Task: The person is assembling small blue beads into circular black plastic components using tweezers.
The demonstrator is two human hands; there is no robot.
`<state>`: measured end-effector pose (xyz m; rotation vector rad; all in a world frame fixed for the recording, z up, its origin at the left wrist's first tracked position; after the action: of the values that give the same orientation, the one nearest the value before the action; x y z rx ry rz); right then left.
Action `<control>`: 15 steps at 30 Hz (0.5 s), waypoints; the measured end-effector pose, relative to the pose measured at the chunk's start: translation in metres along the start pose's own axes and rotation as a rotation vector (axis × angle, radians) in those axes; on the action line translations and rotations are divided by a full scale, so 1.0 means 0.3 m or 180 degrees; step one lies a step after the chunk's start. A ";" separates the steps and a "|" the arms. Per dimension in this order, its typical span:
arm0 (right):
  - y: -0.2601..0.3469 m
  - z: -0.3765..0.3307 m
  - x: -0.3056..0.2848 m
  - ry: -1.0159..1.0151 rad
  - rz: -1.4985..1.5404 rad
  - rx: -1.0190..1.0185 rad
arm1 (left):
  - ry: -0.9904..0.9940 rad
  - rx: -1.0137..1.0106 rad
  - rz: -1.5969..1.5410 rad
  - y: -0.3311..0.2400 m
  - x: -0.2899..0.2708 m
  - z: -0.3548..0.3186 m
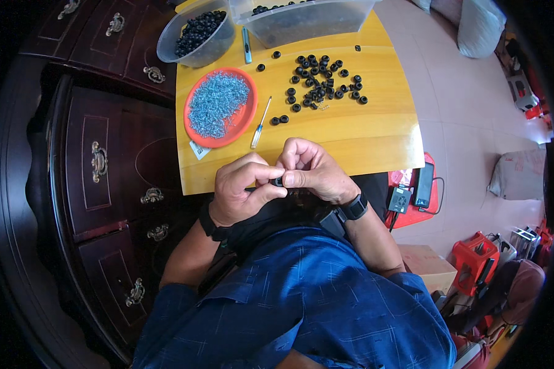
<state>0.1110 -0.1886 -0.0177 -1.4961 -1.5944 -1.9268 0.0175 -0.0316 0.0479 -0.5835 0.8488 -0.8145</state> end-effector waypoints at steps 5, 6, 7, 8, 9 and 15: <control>0.003 -0.005 -0.007 -0.0023 -0.0146 -0.0030 | 0.0084 -0.0090 -0.0073 -0.022 0.001 0.012; 0.007 -0.006 -0.005 0.0012 -0.0147 -0.0078 | 0.0050 -0.0100 -0.0135 -0.028 0.003 0.016; 0.010 -0.007 -0.003 0.0046 -0.0148 -0.0125 | 0.0053 -0.0108 -0.0134 -0.031 0.004 0.017; 0.011 -0.007 -0.003 0.0038 -0.0142 -0.0123 | 0.0037 -0.0102 -0.0170 -0.032 0.005 0.017; 0.011 -0.007 -0.004 0.0053 -0.0176 -0.0098 | 0.0021 -0.0096 -0.0205 -0.034 0.006 0.017; 0.013 -0.005 -0.003 0.0103 -0.0133 -0.0141 | 0.0121 -0.0128 -0.0256 -0.038 -0.002 0.028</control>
<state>0.1132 -0.1917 -0.0159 -1.4518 -1.5918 -2.0109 0.0197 -0.0365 0.0611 -0.6425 0.8826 -0.8857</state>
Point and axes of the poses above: each hand's wrist, its own z-axis towards the middle knuckle, its own x-axis out of the palm, y = z × x, the point moved 1 cm from there along z, towards the middle knuckle, and after that the axes turned 15 degrees about -y, right-handed, at the moved point
